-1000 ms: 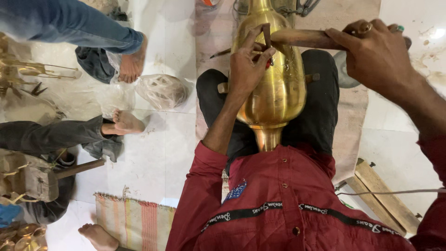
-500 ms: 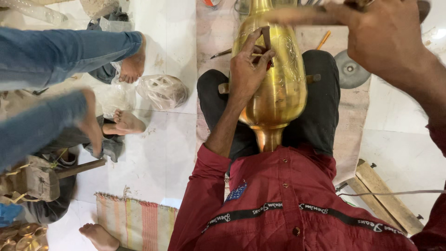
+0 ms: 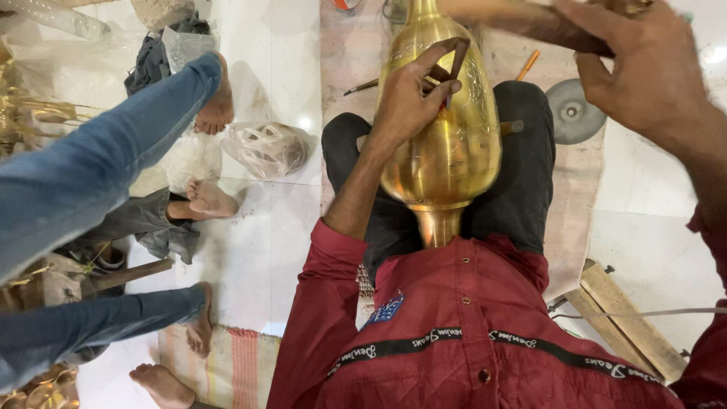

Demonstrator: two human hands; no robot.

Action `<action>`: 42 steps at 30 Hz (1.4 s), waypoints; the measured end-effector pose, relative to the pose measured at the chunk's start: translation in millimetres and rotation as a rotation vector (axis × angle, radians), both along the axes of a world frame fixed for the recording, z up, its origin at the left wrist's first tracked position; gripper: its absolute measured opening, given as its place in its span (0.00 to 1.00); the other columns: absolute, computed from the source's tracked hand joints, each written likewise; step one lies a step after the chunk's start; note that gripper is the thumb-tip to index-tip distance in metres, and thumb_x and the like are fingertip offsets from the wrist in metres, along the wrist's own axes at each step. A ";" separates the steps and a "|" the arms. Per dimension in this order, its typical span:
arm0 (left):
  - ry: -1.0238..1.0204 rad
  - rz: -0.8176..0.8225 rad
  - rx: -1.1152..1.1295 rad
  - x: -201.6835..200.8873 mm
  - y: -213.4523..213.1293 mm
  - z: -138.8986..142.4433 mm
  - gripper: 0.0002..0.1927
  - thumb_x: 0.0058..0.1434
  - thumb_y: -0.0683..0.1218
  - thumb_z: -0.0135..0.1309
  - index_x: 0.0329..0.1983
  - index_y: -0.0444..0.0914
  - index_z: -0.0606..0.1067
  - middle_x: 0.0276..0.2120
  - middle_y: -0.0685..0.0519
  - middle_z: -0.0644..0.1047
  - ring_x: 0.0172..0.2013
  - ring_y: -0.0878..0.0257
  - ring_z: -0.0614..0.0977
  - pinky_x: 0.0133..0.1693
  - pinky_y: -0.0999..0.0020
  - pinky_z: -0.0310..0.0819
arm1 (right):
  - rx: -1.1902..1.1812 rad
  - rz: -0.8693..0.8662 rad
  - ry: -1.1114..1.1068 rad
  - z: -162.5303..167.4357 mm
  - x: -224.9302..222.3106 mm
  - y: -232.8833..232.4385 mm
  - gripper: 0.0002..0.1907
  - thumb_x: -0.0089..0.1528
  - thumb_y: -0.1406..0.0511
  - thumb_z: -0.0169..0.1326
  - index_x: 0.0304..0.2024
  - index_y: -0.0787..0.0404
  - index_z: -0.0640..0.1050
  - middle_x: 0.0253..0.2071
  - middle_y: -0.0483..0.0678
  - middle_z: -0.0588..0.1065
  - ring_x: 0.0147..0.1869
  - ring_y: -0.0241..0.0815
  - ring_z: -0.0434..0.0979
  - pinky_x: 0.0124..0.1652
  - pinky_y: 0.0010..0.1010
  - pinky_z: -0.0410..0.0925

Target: The person sits on the floor with a brass vase on their lap and engraves decorative patterns into its surface, holding a small chisel against the metal and striking it with a wooden mallet, repositioning the chisel repeatedly to work across the design.

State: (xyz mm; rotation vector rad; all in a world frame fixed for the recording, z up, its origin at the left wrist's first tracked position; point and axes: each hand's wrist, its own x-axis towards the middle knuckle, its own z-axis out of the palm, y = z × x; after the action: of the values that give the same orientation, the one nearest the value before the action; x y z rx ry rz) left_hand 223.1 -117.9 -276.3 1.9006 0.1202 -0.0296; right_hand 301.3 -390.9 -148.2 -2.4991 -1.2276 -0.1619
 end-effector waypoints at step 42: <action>-0.003 0.007 -0.056 -10.7 0.1 -6.8 0.31 0.66 0.45 0.60 0.72 0.44 0.66 0.38 0.48 0.85 0.32 0.64 0.90 0.34 0.67 0.90 | 0.099 -0.005 0.098 -12.6 12.8 -7.2 0.06 0.75 0.74 0.58 0.53 0.70 0.76 0.41 0.57 0.78 0.42 0.48 0.82 0.46 0.34 0.75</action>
State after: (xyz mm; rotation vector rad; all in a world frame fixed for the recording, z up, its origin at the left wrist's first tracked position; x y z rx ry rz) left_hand 212.4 -117.9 -283.0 1.8438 0.1228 -0.0250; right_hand 314.1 -398.1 -160.8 -2.3957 -1.1462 -0.0976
